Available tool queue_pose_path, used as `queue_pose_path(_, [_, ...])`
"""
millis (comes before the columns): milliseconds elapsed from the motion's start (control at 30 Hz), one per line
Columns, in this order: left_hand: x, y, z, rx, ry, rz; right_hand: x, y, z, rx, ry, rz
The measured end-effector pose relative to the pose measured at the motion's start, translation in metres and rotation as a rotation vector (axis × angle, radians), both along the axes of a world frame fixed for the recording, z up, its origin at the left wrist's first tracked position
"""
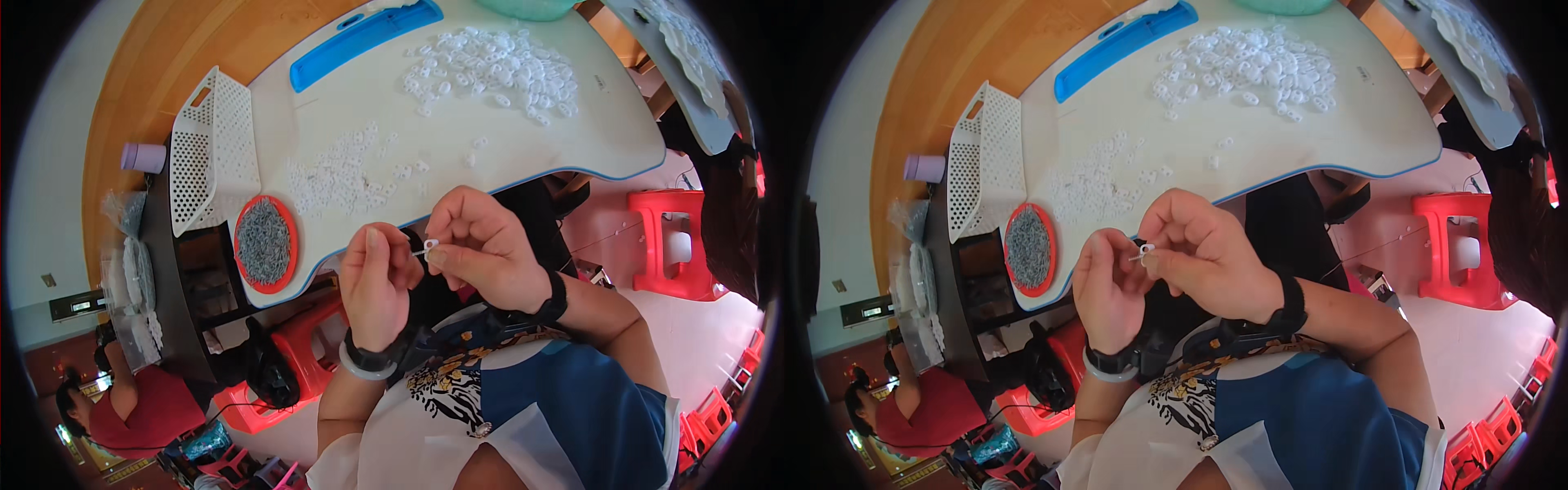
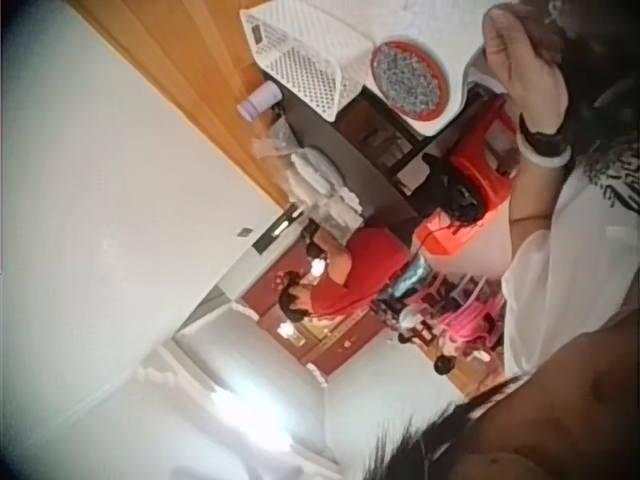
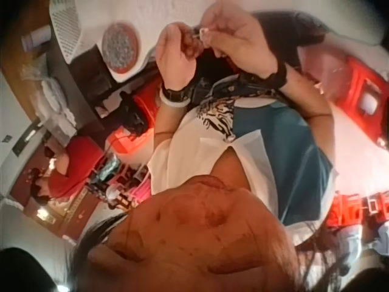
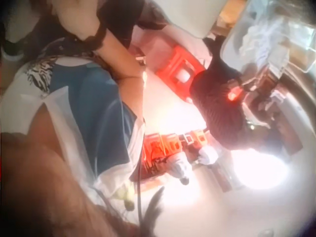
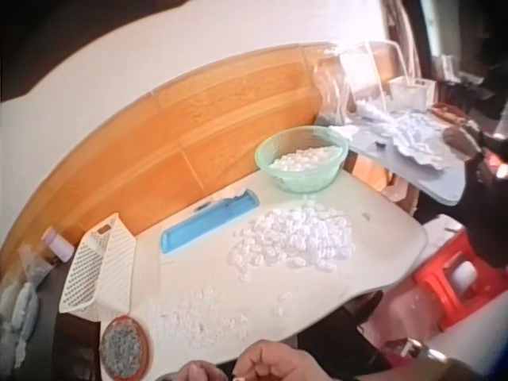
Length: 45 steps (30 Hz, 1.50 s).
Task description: Manually assembling small plastic components by inserting metal springs into plastic housings.
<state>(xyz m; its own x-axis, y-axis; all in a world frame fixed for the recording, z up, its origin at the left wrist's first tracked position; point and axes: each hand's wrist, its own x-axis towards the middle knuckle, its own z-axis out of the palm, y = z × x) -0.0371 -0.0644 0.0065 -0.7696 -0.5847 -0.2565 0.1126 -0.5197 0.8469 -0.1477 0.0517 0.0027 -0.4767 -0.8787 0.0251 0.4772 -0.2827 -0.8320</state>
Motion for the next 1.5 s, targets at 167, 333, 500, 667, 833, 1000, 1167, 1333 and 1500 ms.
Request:
queue_pose_path(167, [-0.032,-0.017,-0.012,0.025,-0.051,-0.070,0.006,0.002,0.002,-0.068,-0.095,0.022])
queue_pose_path(333, [-0.075,-0.021,-0.016,-0.061,-0.108,-0.194,0.001,0.008,0.006,-0.110,-0.053,0.045])
queue_pose_path(500, [-0.115,-0.014,-0.029,-0.499,-0.267,-0.228,-0.001,0.009,0.008,-0.126,-0.072,-0.003])
queue_pose_path(667, [-0.136,-0.002,-0.044,-1.350,-0.322,-0.253,-0.009,0.012,0.007,-0.161,-0.033,-0.017])
queue_pose_path(833, [-0.176,0.008,-0.029,-1.580,-0.204,-0.303,-0.017,0.017,0.012,-0.169,-0.073,-0.034])
queue_pose_path(1000, [-0.203,0.004,-0.032,-1.679,-0.329,-0.510,-0.022,0.021,0.015,-0.204,-0.020,-0.068])
queue_pose_path(1167, [-0.206,-0.001,-0.033,-1.717,-0.340,-0.526,-0.025,0.023,0.017,-0.218,-0.014,-0.078])
queue_pose_path(1333, [-0.187,-0.011,-0.022,-1.579,-0.247,-0.481,-0.032,0.029,0.022,-0.235,-0.046,-0.108])
queue_pose_path(1500, [-0.140,-0.013,0.033,-0.598,-0.191,-0.417,-0.049,0.040,0.030,-0.173,-0.108,-0.299])
